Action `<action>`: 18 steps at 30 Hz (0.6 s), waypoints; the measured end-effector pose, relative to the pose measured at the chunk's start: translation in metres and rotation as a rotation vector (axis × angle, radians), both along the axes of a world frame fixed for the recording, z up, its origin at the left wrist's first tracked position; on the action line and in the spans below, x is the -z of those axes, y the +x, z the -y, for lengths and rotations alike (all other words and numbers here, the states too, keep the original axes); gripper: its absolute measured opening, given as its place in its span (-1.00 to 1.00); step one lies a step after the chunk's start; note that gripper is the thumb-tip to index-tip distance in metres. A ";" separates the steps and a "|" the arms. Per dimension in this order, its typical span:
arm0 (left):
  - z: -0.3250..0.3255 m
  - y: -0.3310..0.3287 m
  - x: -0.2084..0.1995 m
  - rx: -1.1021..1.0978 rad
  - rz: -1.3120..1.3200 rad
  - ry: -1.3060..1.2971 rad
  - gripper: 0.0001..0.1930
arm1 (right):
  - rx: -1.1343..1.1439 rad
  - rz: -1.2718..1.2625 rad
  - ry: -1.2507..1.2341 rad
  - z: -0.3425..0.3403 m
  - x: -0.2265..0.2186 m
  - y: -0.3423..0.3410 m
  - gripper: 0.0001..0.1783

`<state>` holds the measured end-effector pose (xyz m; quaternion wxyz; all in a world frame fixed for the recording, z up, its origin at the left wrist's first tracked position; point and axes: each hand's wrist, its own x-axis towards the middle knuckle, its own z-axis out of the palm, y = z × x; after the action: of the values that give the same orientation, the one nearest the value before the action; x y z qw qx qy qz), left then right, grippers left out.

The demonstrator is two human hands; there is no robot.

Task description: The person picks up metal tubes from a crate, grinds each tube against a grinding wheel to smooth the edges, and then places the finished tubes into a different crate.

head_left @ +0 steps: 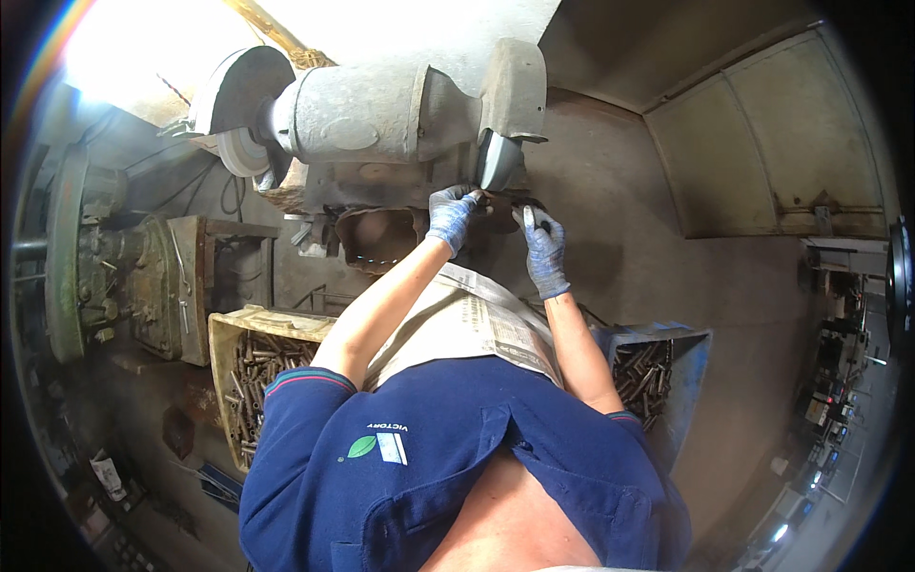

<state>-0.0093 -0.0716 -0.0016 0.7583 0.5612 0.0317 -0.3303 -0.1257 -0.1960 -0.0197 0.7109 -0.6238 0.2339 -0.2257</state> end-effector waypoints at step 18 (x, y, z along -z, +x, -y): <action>-0.044 0.026 0.021 -0.119 0.123 0.058 -0.89 | -0.103 0.100 -0.051 -0.041 0.008 0.029 -0.76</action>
<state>0.0163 -0.0280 -0.0228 0.7606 0.5992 0.0277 -0.2484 -0.0966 -0.1554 -0.0279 0.7161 -0.6408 0.1599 -0.2257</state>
